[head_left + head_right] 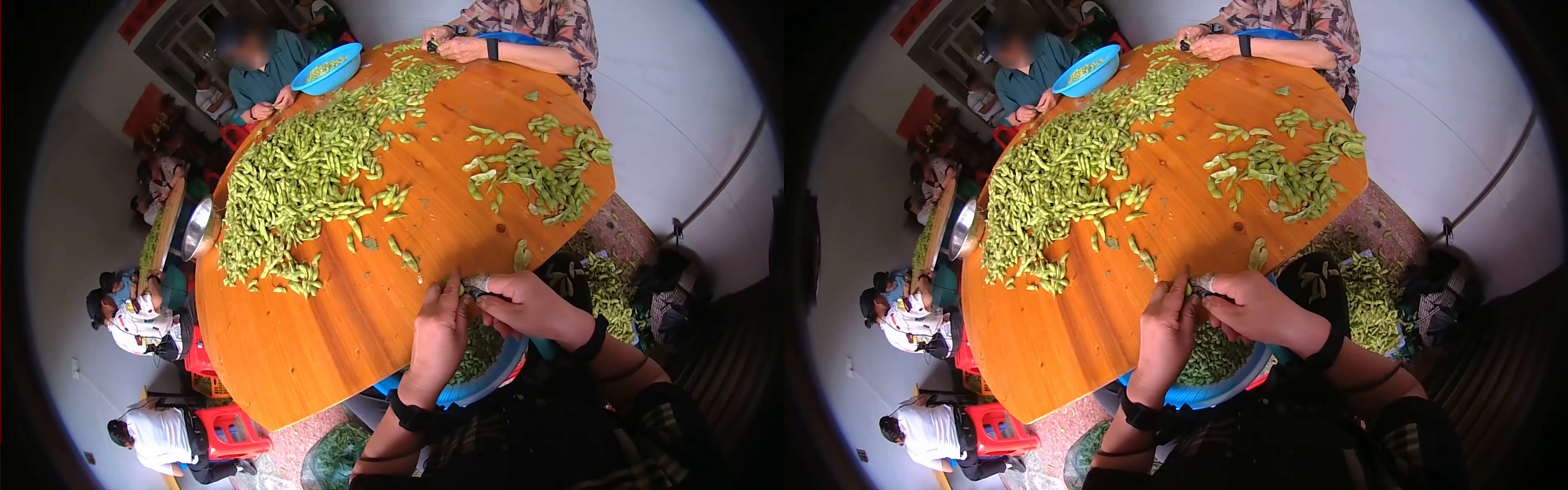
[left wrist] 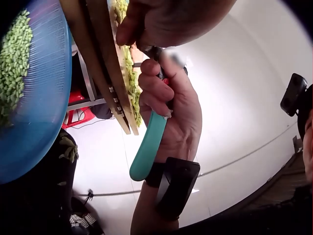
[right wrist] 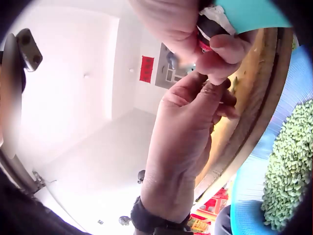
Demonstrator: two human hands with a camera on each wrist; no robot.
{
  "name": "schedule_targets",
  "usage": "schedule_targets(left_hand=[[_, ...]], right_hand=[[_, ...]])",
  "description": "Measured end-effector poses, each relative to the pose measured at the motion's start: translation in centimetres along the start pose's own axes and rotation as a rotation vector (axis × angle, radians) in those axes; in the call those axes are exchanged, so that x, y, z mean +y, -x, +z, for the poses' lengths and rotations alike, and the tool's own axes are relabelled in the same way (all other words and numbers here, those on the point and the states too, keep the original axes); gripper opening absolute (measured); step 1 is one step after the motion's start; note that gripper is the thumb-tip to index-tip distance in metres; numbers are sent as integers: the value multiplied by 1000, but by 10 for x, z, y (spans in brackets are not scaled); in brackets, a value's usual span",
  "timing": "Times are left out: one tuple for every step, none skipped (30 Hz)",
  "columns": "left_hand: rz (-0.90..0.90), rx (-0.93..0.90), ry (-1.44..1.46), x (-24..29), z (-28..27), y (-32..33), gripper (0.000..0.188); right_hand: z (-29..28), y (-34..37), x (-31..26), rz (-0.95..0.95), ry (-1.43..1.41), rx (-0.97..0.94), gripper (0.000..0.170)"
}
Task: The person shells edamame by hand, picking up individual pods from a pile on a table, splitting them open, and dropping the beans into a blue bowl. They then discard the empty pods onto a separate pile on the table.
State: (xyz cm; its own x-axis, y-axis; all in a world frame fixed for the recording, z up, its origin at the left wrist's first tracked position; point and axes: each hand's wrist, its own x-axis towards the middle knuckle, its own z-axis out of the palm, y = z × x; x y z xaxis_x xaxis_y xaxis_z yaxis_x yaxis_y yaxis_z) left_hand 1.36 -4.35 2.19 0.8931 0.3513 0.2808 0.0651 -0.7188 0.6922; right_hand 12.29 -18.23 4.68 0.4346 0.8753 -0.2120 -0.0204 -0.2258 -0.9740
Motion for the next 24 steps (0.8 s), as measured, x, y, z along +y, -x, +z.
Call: schedule_targets(left_hand=[[19, 4, -20, 1, -1, 0, 39], [37, 7, -40, 2, -2, 0, 40], [38, 7, -40, 1, -1, 0, 40], [31, 4, -43, -1, -1, 1, 41], [26, 1, -46, -3, -2, 1, 41], [28, 0, -46, -3, -2, 0, 41], [24, 2, -73, -2, -3, 0, 41], [18, 4, -100, -2, -3, 0, 41], [18, 3, -99, -4, -3, 0, 41], [44, 20, -98, -6, -2, 1, 40], [69, 39, -97, -7, -2, 1, 40], [68, 40, -97, -7, -3, 2, 40], [34, 26, -24, -6, -5, 2, 40], [1, 12, 49, -5, -6, 2, 40], [3, 12, 50, -8, -6, 3, 40], [-11, -3, 121, -11, -5, 4, 39], [-24, -17, 192, -14, -5, 4, 39], [-24, -18, 194, -16, -6, 4, 39], [-96, -76, 348, -18, -8, 4, 37], [-169, -134, 502, -21, -11, 4, 36], [-171, -136, 503, -25, -13, 3, 36], [-205, -199, 624, -29, -16, 2, 35], [-238, -262, 746, -33, -18, 1, 34], [-240, -263, 746, -33, -21, 0, 34]], right_hand=[[1, 1, -3, -1, 0, 0, 14], [2, 2, -5, -11, -7, -6, 14], [2, 3, -7, -21, -15, -12, 14], [3, 2, -6, -21, -15, -12, 14], [4, 1, -4, -31, -20, -21, 14], [5, 0, -2, -41, -24, -29, 13], [6, -1, 0, -42, -23, -27, 13], [7, -2, 2, -44, -43, -12, 13], [9, -3, 4, -45, -65, 2, 13], [10, -4, 6, -44, -64, 2, 13], [11, -5, 8, -65, -102, 19, 13], [12, -6, 10, -86, -141, 36, 13], [13, -6, 12, -86, -141, 36, 13], [15, -7, 13, -113, -147, 55, 13], [15, -8, 13, -139, -153, 75, 14], [15, -9, 14, -140, -152, 77, 14], [15, -9, 14, -122, -190, 59, 14], [14, -9, 14, -103, -228, 40, 14], [14, -9, 15, -101, -228, 41, 14], [12, -9, 14, -58, -265, 11, 14], [11, -9, 13, -14, -302, -19, 14], [9, -8, 11, -12, -304, -19, 14], [7, -8, 8, 23, -318, -49, 15], [5, -7, 6, 58, -332, -78, 15]])
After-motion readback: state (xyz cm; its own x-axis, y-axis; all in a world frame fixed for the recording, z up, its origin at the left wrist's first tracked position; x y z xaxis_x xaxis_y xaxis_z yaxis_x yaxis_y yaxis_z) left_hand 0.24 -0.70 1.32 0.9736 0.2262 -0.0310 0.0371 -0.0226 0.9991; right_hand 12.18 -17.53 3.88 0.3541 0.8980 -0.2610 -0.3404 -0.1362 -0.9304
